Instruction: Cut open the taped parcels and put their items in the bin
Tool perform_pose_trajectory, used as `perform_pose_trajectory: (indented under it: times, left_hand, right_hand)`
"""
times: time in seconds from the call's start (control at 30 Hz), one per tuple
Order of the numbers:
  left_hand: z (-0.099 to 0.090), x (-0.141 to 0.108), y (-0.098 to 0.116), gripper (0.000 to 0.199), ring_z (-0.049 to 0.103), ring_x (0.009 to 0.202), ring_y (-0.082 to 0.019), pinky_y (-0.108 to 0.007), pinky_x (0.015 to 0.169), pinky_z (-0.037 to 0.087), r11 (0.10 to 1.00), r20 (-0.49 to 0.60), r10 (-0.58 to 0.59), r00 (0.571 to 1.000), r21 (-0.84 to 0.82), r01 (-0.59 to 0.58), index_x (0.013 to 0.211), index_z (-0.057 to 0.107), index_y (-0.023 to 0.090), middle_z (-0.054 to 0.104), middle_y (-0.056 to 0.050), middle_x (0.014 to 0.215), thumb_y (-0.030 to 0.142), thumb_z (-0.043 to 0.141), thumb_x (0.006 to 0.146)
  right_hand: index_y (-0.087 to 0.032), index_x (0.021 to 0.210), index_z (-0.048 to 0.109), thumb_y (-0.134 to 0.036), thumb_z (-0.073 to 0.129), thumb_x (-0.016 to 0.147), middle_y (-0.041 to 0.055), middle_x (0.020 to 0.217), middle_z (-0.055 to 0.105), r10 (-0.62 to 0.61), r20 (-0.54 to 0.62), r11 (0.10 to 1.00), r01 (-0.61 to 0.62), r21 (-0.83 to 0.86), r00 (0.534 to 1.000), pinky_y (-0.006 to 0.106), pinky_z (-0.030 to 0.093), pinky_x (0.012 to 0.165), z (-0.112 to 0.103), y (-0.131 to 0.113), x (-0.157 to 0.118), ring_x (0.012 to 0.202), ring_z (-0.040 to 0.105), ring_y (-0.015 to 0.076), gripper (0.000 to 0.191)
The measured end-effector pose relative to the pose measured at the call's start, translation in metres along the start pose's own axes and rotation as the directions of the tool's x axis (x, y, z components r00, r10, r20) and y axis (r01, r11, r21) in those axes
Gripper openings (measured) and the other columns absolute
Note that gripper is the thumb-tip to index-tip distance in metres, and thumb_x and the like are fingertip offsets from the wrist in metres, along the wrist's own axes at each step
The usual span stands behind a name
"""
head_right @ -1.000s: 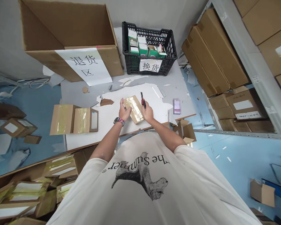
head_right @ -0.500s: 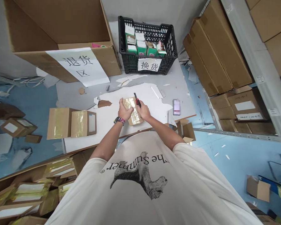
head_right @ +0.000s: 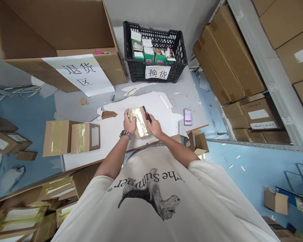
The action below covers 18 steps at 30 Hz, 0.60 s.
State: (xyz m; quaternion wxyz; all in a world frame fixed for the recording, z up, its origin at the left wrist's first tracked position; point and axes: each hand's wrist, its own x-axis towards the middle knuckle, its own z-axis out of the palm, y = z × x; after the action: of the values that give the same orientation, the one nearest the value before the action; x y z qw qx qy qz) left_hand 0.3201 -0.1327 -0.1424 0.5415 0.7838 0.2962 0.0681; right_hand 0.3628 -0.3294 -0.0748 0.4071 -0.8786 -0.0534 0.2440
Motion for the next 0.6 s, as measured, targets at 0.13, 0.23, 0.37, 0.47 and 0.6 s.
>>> perform_pose_trajectory:
  times: [0.13,0.23,0.37,0.47,0.6]
  left_hand:
    - [-0.007,-0.014,-0.011,0.096,0.063,0.162,-0.035,-0.051,0.138,0.051,0.998,-0.084,0.041,0.996,-0.046,-0.045,0.192,0.031,0.027,0.054,-0.012,0.187,0.037,0.068,0.104]
    - [-0.010,-0.028,-0.021,0.099,0.058,0.167,-0.036,-0.051,0.138,0.051,0.997,-0.096,0.042,0.995,-0.053,-0.047,0.193,0.029,0.027,0.044,-0.012,0.194,0.042,0.070,0.105]
    - [-0.004,-0.033,-0.028,0.097,0.060,0.167,-0.035,-0.050,0.141,0.048,0.995,-0.053,0.023,0.998,-0.100,-0.028,0.194,0.026,0.029,0.044,-0.009,0.194,0.049,0.067,0.109]
    - [0.003,-0.025,-0.030,0.094,0.057,0.171,-0.036,-0.053,0.142,0.047,0.994,-0.036,-0.029,0.999,-0.105,0.025,0.194,0.027,0.033,0.049,-0.006,0.192,0.048,0.066,0.110]
    - [0.006,-0.009,-0.030,0.095,0.054,0.173,-0.036,-0.057,0.144,0.045,0.992,-0.009,-0.016,1.000,-0.128,0.014,0.195,0.026,0.032,0.046,-0.005,0.193,0.047,0.066,0.110]
  right_hand:
    - [-0.022,0.170,0.062,-0.038,0.051,0.111,0.0042,0.096,0.085,-0.019,0.000,0.999,0.019,0.031,1.000,0.047,0.064,0.110,0.010,-0.008,0.010,0.103,0.082,0.0325,0.062]
    - [-0.021,0.170,0.062,-0.037,0.050,0.110,0.0017,0.090,0.084,-0.015,0.011,0.999,0.015,0.045,1.000,0.044,0.065,0.107,0.012,-0.009,0.012,0.098,0.081,0.0301,0.063]
    - [-0.021,0.172,0.059,-0.039,0.049,0.110,0.0021,0.094,0.085,-0.047,-0.006,0.999,0.048,0.017,0.999,0.042,0.065,0.107,0.012,-0.007,0.006,0.097,0.081,0.0284,0.066]
    - [-0.020,0.174,0.057,-0.041,0.044,0.113,0.0034,0.102,0.086,-0.026,-0.011,1.000,0.026,0.011,1.000,0.038,0.065,0.102,0.013,-0.012,0.004,0.097,0.082,0.0259,0.066]
    - [-0.019,0.178,0.052,-0.041,0.038,0.116,0.0047,0.109,0.088,-0.018,0.029,0.999,0.019,-0.042,0.999,0.036,0.065,0.102,0.010,-0.029,0.016,0.100,0.082,0.0248,0.067]
